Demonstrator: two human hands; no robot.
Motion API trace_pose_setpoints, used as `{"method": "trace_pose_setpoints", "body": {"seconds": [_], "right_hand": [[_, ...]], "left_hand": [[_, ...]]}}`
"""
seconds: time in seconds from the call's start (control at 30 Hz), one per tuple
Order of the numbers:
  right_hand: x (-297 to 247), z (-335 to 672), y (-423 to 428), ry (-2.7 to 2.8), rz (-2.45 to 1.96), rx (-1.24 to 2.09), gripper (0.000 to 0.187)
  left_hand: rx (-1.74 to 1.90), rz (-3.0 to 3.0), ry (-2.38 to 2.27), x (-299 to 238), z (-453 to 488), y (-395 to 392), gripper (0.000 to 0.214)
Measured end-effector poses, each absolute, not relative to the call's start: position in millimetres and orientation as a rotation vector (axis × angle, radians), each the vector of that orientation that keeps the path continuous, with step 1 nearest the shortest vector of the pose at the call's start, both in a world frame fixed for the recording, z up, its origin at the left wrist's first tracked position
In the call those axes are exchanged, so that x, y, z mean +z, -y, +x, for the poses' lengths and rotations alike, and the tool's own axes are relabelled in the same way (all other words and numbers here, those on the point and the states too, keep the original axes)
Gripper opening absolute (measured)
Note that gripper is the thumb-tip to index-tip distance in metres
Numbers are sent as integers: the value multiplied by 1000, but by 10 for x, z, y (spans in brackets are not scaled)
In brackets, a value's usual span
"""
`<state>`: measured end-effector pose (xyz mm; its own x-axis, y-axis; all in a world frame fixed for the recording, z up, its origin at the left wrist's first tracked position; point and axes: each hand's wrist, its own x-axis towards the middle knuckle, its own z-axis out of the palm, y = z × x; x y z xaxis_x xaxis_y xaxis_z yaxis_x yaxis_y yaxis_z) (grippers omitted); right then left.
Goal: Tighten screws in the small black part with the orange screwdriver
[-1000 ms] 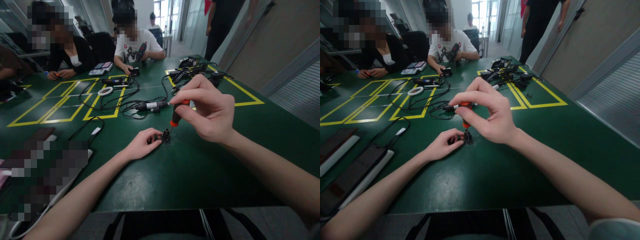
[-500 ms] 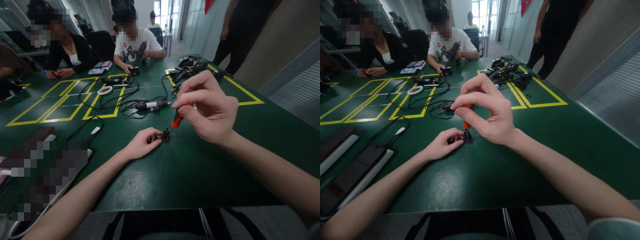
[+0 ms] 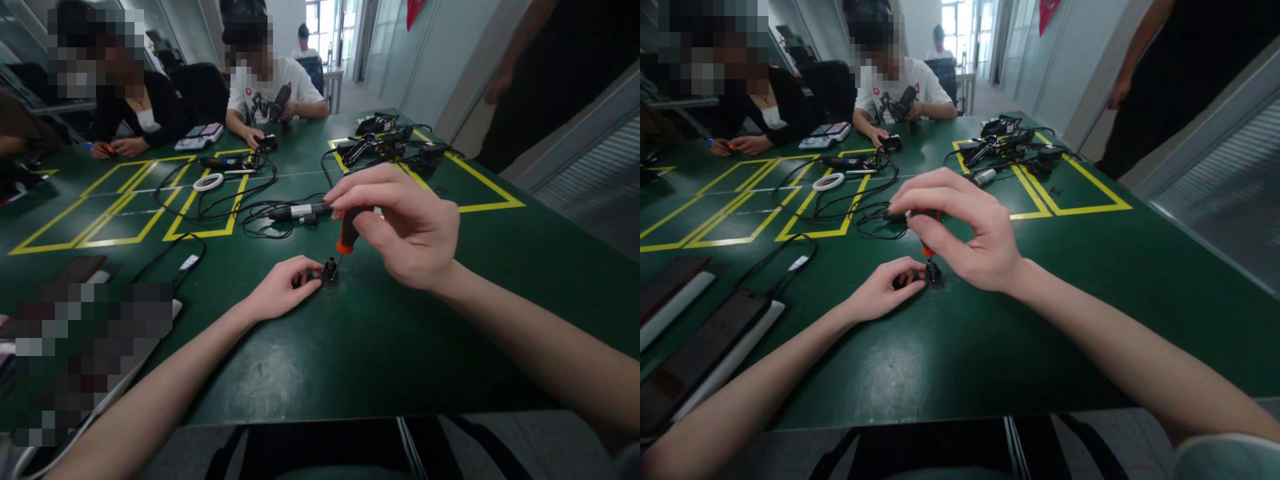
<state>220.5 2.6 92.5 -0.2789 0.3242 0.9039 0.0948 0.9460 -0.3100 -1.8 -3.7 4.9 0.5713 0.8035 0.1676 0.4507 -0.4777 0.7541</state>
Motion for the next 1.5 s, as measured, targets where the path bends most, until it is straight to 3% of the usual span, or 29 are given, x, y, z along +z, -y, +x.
{"method": "trace_pose_setpoints", "body": {"seconds": [0.1,0.37,0.5,0.6,0.7,0.9,1.23,1.5], "right_hand": [[939,2207,5,1817,-357,151,13],[954,2180,27,1838,-310,240,28],[915,2150,-3,1800,-260,294,20],[883,2128,3,1757,-288,342,9],[864,2119,27,1733,-370,449,11],[838,2144,11,1742,-362,626,25],[907,2144,60,1794,-368,359,12],[882,2172,21,1786,-293,498,19]], "left_hand": [[689,2138,-987,52,-15,37,23],[675,2123,-988,54,-25,36,25],[660,2133,-996,46,-32,39,27],[669,2163,-951,5,-51,36,42],[646,2195,-911,-46,-78,32,58],[597,2148,-981,-21,-72,42,51],[664,2052,-962,58,-48,52,34],[688,1959,-969,80,-60,54,35]]}}
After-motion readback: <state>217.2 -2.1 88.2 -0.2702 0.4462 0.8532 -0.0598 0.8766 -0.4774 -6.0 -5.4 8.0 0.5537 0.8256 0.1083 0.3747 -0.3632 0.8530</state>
